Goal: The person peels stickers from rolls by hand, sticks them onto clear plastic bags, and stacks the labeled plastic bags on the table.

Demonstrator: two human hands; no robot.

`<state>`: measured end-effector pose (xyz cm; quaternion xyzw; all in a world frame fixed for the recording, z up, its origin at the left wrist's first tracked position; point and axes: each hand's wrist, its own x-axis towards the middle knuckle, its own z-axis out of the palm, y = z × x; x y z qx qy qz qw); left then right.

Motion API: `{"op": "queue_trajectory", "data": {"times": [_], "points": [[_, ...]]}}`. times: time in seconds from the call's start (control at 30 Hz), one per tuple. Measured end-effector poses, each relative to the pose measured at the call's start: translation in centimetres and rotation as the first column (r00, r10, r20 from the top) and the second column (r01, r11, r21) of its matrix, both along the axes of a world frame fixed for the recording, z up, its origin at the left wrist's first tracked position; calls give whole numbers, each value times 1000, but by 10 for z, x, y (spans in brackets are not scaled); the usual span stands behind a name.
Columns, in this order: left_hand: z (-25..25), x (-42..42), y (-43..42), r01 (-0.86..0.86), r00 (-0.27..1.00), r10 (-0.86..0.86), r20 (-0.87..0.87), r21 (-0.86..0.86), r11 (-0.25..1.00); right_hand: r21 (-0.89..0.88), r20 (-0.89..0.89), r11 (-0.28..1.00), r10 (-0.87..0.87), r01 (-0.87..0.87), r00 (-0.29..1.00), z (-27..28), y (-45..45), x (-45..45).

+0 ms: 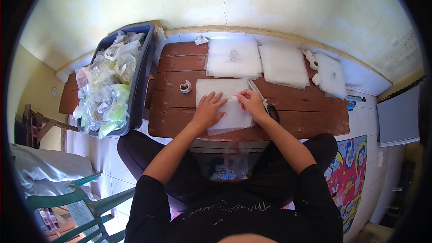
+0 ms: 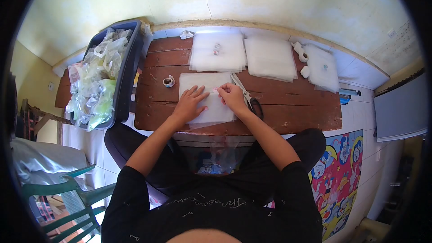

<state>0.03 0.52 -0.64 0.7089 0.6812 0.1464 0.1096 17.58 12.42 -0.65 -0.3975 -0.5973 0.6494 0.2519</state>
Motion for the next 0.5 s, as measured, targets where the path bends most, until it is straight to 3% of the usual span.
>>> {"op": "queue_trajectory", "data": {"times": [0.23, 0.3, 0.5], "points": [[2, -12, 4, -7, 1000, 8, 22, -22, 1000, 42, 113, 997, 64, -69, 992, -7, -9, -2], [5, -13, 3, -11, 1000, 12, 20, -25, 1000, 20, 193, 996, 77, -83, 978, -2, -12, -3], [6, -18, 3, -11, 1000, 12, 16, -28, 1000, -98, 179, 991, 106, -90, 978, -8, -10, -3]]}}
